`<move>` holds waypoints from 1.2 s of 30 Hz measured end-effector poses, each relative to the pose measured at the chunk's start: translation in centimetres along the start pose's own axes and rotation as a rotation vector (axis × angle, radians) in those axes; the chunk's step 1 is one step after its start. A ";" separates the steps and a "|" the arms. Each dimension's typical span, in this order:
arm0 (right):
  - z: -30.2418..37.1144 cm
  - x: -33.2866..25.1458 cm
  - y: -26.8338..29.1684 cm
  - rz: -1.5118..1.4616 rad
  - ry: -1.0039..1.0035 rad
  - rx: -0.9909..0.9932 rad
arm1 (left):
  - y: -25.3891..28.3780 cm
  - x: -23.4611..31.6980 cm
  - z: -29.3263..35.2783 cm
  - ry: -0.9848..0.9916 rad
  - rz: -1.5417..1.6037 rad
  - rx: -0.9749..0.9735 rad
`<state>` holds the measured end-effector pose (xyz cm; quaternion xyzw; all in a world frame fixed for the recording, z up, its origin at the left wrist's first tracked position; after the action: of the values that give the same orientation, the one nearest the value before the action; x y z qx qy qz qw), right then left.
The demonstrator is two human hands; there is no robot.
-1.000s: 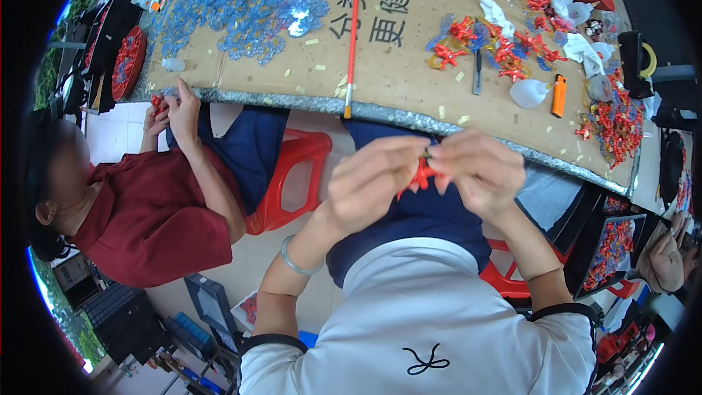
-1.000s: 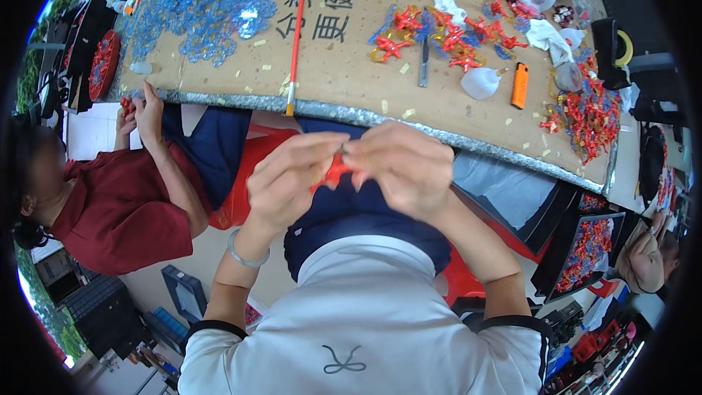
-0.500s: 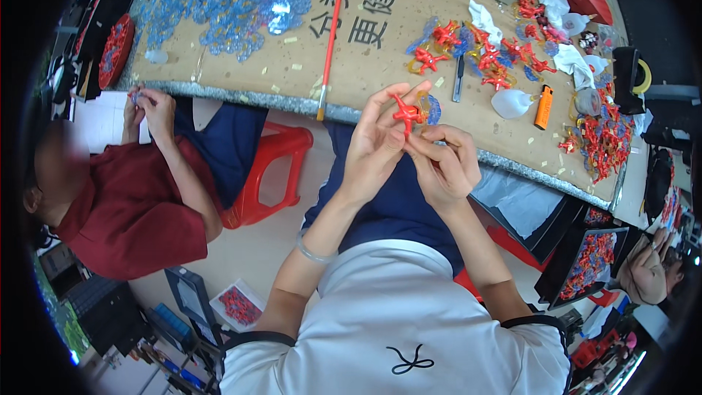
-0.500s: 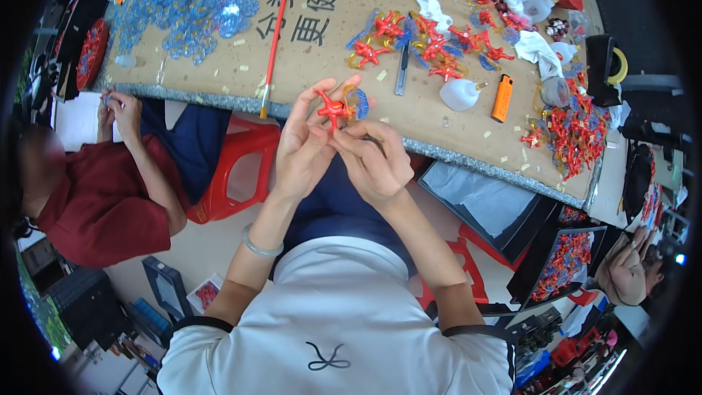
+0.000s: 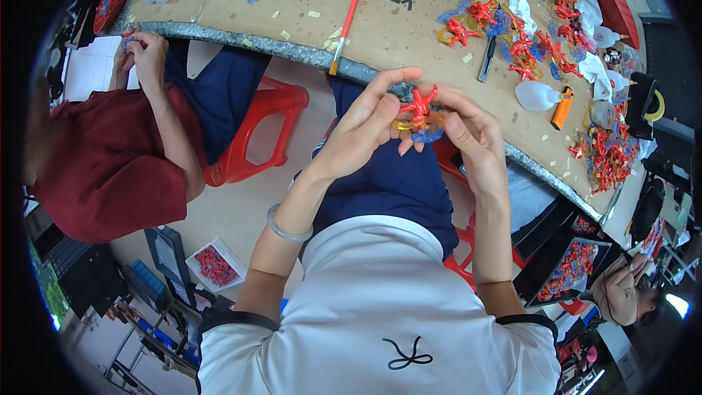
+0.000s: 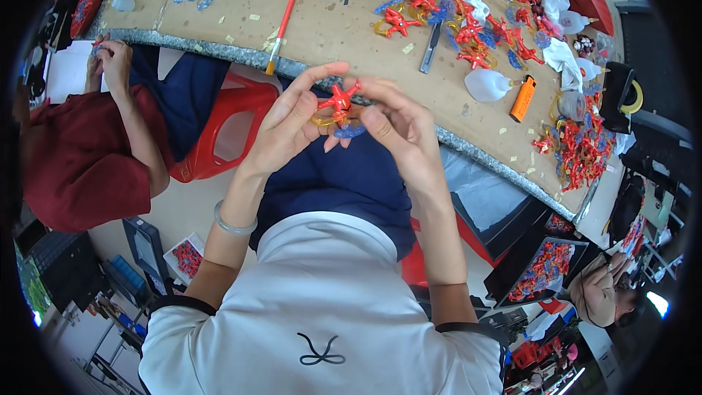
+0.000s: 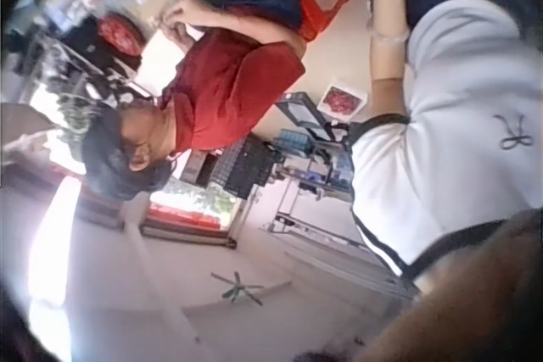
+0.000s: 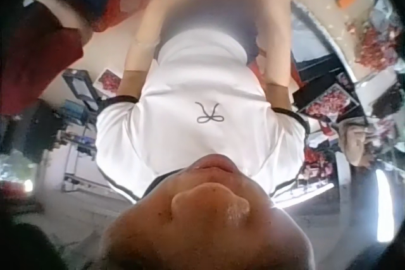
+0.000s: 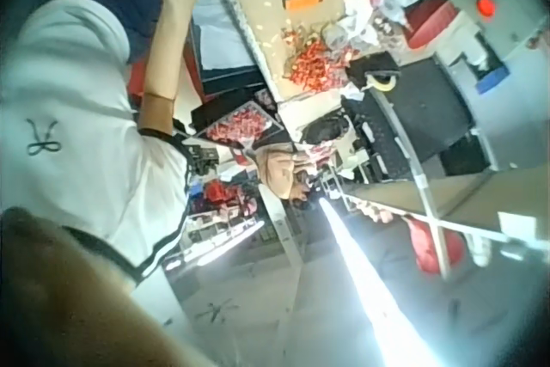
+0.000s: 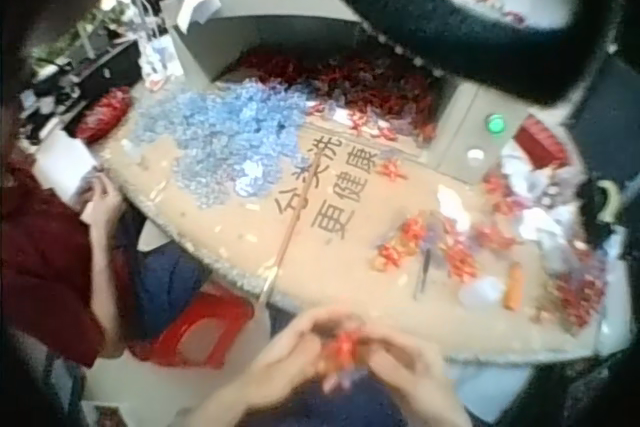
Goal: Assembling and detailing small plastic toy figures at a workstation.
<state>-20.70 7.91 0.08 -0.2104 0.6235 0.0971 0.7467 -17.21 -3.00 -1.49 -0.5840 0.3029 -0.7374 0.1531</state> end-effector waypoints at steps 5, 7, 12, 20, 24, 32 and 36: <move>0.3 1.9 -2.2 -0.215 -0.275 -0.140 | 0.7 -0.4 0.4 0.126 -0.190 0.070; 0.2 2.6 -1.1 -0.165 -0.225 -0.022 | 1.4 0.2 0.9 0.129 -0.403 0.175; 0.7 2.9 -0.1 -0.176 -0.175 0.105 | 0.2 3.3 1.5 -0.041 -0.790 0.257; 1.1 3.0 -1.7 -0.315 -0.243 0.003 | 0.6 1.4 1.8 0.177 -0.469 0.171; 1.3 3.6 -1.5 -0.312 -0.353 -0.051 | 0.2 -0.1 2.0 0.328 -0.444 0.037; 1.7 3.2 -1.7 -0.213 -0.343 -0.005 | 0.4 0.6 2.2 0.233 -0.519 0.090; 1.7 2.9 -1.9 -0.181 -0.344 -0.009 | 0.3 1.0 2.2 0.233 -0.529 0.096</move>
<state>-17.79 6.58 -2.11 -0.2494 0.4650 0.0667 0.8469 -15.40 -4.38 -0.60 -0.5462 0.1204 -0.8273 -0.0526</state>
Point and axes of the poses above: each hand's wrist, its own z-axis away from the middle knuckle, its own y-axis out of the back of the hand, x = y × z, the point moved 10 cm from there along -z, towards the middle knuckle
